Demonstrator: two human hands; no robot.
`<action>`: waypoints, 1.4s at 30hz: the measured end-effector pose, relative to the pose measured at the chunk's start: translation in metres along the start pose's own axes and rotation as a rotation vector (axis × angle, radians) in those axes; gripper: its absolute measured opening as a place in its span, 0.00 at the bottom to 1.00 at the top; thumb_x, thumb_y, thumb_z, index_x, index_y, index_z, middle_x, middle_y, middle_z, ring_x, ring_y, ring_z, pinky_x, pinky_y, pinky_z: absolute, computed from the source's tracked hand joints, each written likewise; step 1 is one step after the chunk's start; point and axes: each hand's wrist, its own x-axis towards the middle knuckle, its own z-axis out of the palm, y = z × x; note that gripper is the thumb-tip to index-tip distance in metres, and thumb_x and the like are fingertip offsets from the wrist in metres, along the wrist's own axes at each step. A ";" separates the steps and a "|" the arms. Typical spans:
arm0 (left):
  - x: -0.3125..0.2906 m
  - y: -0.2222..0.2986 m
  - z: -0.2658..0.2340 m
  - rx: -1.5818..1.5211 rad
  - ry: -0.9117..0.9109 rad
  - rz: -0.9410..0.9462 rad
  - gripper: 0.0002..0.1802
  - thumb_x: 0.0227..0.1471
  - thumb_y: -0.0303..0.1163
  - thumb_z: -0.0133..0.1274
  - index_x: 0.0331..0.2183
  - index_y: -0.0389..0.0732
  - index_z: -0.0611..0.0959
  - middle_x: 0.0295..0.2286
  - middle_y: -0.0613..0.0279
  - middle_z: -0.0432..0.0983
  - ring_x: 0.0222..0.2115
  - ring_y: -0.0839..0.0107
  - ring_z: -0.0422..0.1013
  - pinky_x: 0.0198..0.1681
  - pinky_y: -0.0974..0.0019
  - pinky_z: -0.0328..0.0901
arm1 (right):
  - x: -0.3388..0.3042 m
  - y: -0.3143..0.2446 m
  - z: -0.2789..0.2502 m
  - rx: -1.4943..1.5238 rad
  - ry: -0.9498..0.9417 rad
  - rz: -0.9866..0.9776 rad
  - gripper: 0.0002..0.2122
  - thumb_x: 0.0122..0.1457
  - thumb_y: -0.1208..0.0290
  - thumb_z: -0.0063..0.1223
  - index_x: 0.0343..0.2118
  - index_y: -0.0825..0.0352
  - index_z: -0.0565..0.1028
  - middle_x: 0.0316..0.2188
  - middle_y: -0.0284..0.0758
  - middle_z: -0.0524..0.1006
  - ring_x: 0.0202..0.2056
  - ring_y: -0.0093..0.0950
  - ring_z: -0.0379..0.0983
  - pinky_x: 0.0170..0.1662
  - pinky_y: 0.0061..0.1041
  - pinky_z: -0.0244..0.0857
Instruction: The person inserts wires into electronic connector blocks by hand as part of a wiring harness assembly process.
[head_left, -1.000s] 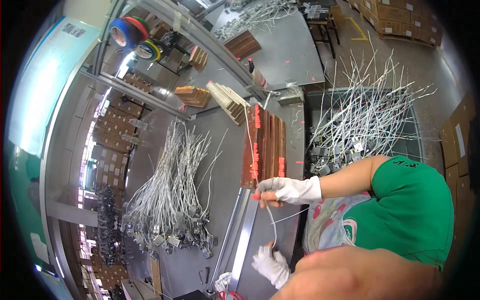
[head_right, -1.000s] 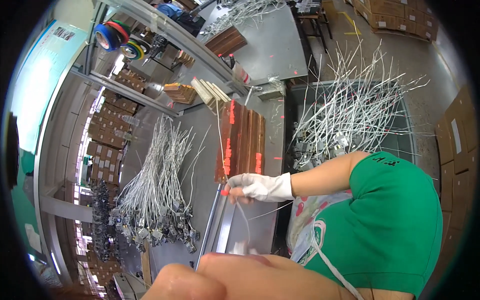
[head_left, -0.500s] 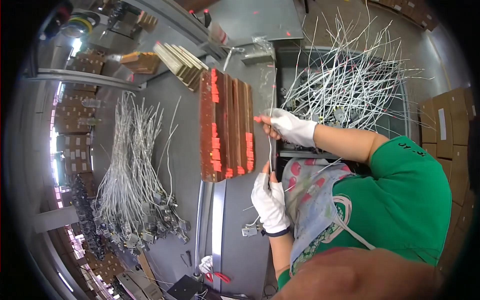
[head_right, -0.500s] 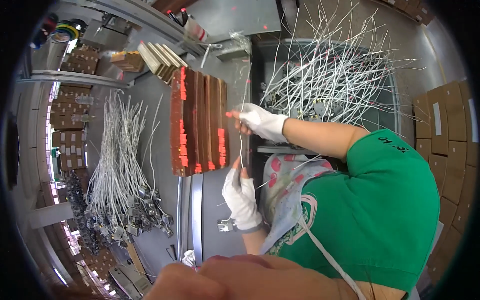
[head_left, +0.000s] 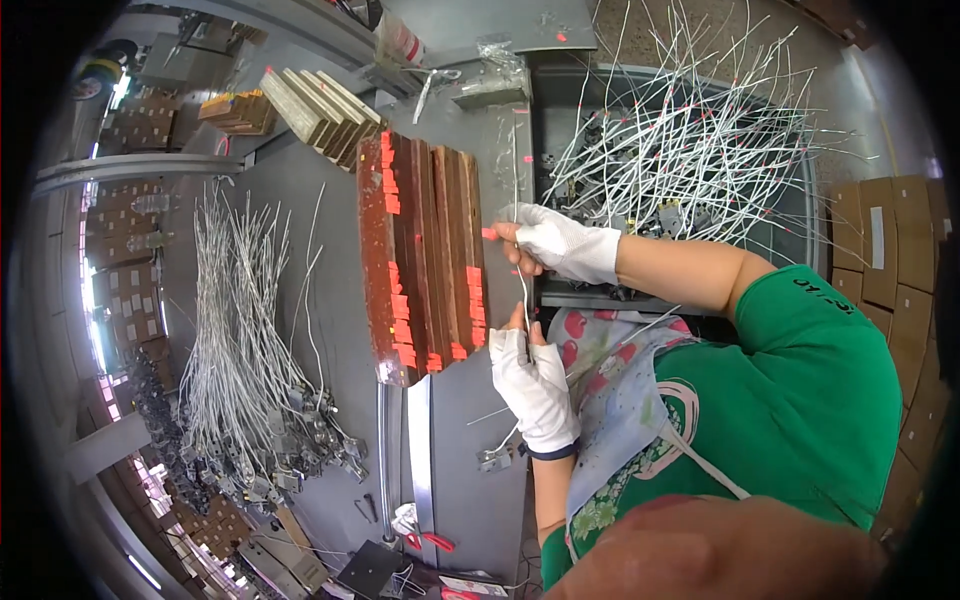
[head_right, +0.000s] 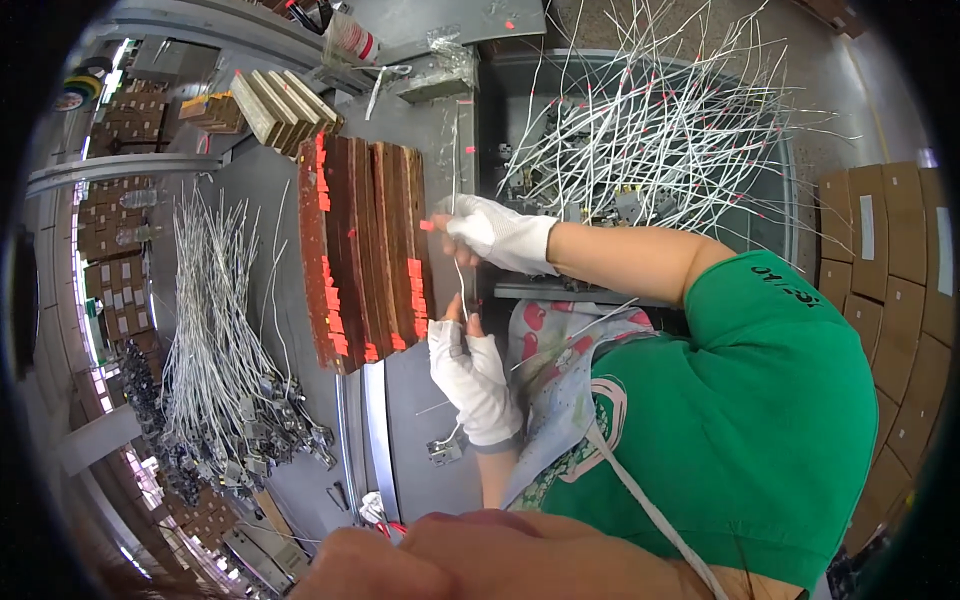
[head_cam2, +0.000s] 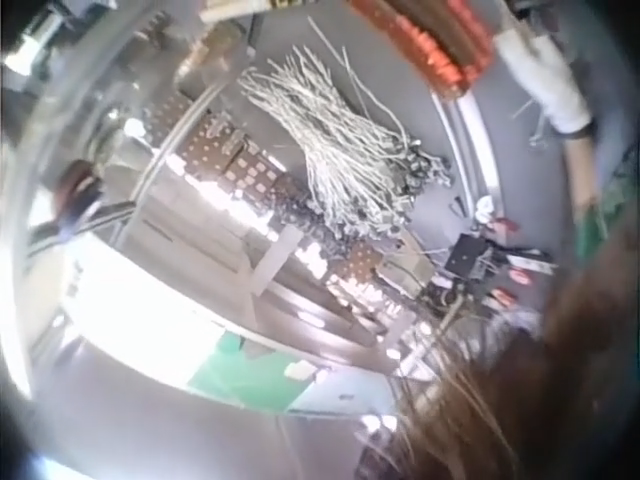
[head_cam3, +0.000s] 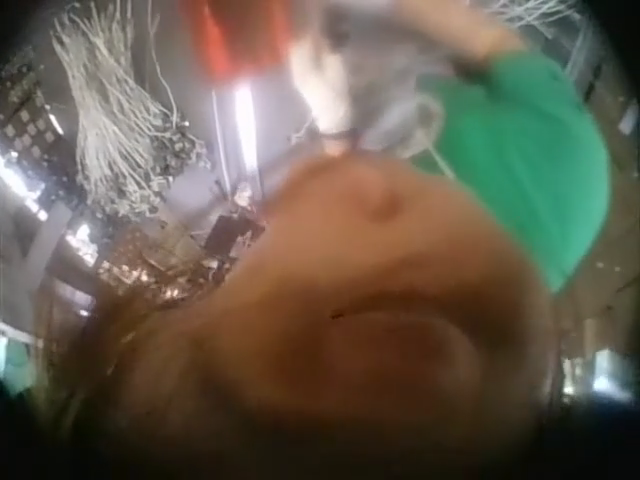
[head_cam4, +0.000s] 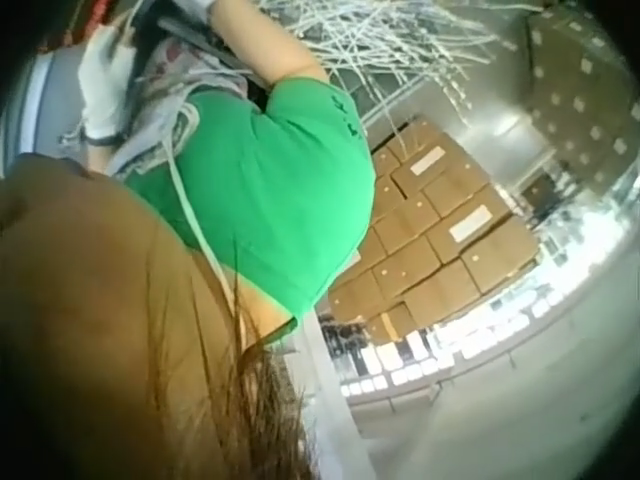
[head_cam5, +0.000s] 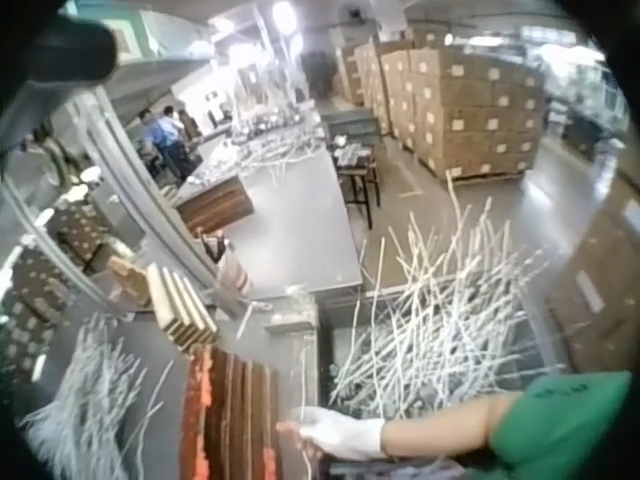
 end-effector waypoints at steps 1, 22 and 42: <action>0.003 -0.004 0.006 -0.008 0.031 0.045 0.16 0.44 0.18 0.51 0.39 0.36 0.78 0.25 0.56 0.69 0.25 0.65 0.66 0.31 0.68 0.62 | 0.002 0.000 -0.003 0.015 0.001 -0.011 0.17 0.57 0.56 0.47 0.38 0.67 0.65 0.18 0.28 0.67 0.15 0.16 0.61 0.17 0.15 0.53; 0.009 -0.012 0.023 -0.039 0.078 0.128 0.20 0.39 0.13 0.51 0.38 0.38 0.78 0.26 0.57 0.70 0.27 0.64 0.68 0.33 0.68 0.64 | -0.048 0.020 -0.016 -0.294 -0.100 -0.101 0.08 0.57 0.66 0.46 0.32 0.66 0.66 0.24 0.24 0.66 0.28 0.13 0.61 0.32 0.13 0.57; -0.010 0.015 -0.030 -0.238 0.272 0.201 0.12 0.44 0.19 0.50 0.35 0.35 0.78 0.23 0.56 0.68 0.25 0.61 0.66 0.31 0.67 0.63 | -0.086 -0.004 0.040 -0.024 -0.149 -0.343 0.10 0.52 0.79 0.51 0.32 0.64 0.61 0.29 0.33 0.72 0.37 0.22 0.70 0.40 0.20 0.64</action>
